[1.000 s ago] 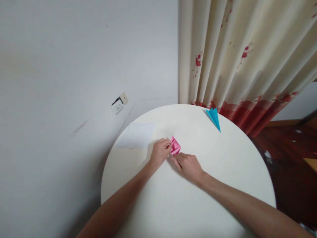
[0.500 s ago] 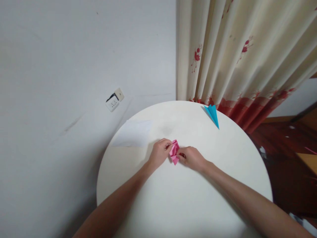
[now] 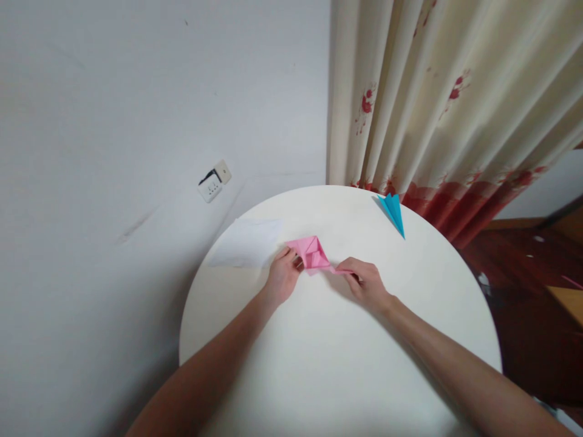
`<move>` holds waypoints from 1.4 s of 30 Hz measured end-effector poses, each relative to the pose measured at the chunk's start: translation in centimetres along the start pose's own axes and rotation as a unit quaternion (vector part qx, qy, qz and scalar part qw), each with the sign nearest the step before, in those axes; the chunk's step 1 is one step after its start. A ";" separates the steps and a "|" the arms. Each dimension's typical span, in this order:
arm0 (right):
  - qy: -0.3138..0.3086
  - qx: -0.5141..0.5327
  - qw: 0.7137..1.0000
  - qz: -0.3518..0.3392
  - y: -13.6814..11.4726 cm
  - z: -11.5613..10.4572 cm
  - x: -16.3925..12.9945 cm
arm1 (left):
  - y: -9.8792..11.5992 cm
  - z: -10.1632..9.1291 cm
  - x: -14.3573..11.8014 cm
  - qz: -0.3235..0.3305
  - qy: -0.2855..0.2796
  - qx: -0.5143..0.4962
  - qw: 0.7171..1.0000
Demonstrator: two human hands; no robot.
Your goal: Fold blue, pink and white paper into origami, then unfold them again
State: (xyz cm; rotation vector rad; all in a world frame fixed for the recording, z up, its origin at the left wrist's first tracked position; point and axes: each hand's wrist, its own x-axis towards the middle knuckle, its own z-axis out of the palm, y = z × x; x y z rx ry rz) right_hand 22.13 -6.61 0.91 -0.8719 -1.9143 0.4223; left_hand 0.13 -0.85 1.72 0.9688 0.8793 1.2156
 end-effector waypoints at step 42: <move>0.019 0.349 0.847 0.400 -5.0 3.1 2.0 | 0.1 2.0 -3.4 0.382 0.013 0.324 0.865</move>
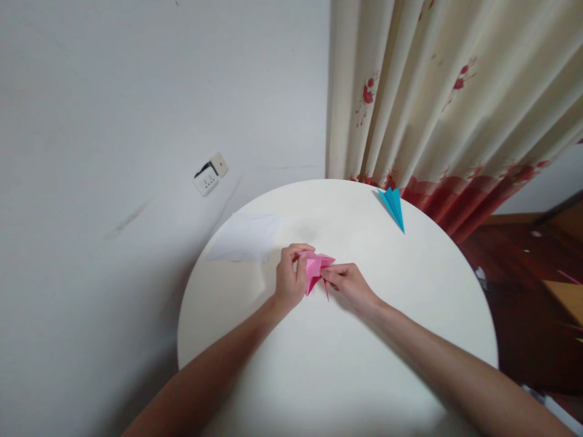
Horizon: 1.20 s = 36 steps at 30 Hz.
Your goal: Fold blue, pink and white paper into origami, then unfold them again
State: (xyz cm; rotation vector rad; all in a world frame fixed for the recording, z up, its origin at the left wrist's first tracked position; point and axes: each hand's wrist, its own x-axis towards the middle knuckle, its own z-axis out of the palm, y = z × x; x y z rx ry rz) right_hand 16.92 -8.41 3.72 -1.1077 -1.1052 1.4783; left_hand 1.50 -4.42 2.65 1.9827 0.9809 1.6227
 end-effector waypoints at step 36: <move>0.080 0.005 0.996 0.027 -0.6 -0.8 -0.3 | 0.8 -1.3 1.3 0.065 -0.236 0.091 0.965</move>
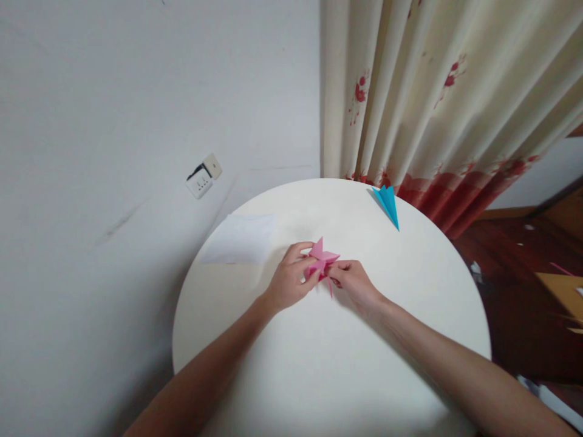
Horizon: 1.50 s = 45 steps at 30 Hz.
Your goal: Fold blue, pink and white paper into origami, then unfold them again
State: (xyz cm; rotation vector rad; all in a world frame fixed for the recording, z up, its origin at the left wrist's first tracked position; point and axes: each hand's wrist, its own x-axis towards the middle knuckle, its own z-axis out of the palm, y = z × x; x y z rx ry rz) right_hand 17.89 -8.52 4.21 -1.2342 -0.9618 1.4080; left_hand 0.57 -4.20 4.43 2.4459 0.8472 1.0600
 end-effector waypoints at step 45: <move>0.074 -0.337 0.879 -0.330 0.7 -0.9 -0.1 | -0.9 1.5 -1.0 -0.112 0.048 -0.012 0.992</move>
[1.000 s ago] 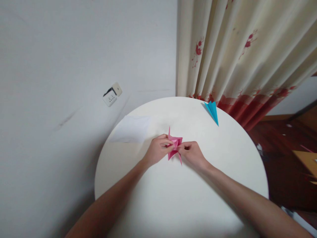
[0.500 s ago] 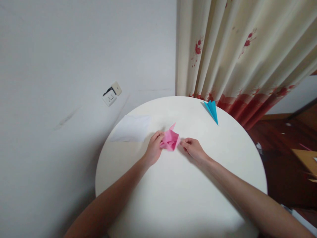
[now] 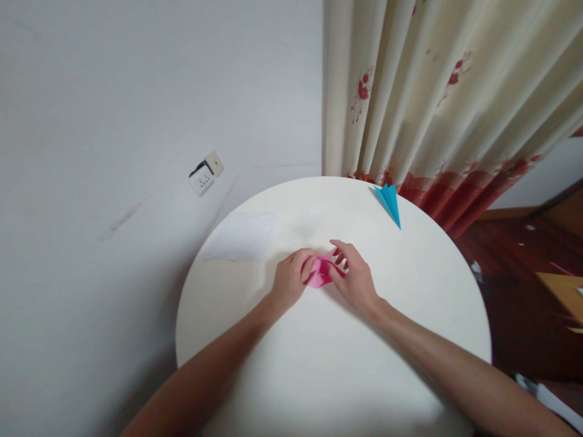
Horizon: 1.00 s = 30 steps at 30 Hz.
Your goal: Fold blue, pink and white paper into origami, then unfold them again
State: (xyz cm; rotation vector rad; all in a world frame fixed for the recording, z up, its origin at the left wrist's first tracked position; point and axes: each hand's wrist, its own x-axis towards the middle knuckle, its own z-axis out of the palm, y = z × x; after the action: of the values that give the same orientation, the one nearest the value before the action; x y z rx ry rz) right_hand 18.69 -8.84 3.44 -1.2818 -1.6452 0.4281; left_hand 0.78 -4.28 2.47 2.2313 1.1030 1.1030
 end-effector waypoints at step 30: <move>0.043 -0.142 0.985 -0.088 3.7 -2.7 2.0 | -0.3 0.1 0.8 -0.055 -0.011 -0.092 0.994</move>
State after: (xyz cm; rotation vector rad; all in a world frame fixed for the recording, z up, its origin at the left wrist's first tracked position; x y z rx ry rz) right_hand 23.03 -6.37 2.88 -1.3261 -1.7733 0.0300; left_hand 1.03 -3.44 2.64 2.0122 1.0559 1.0853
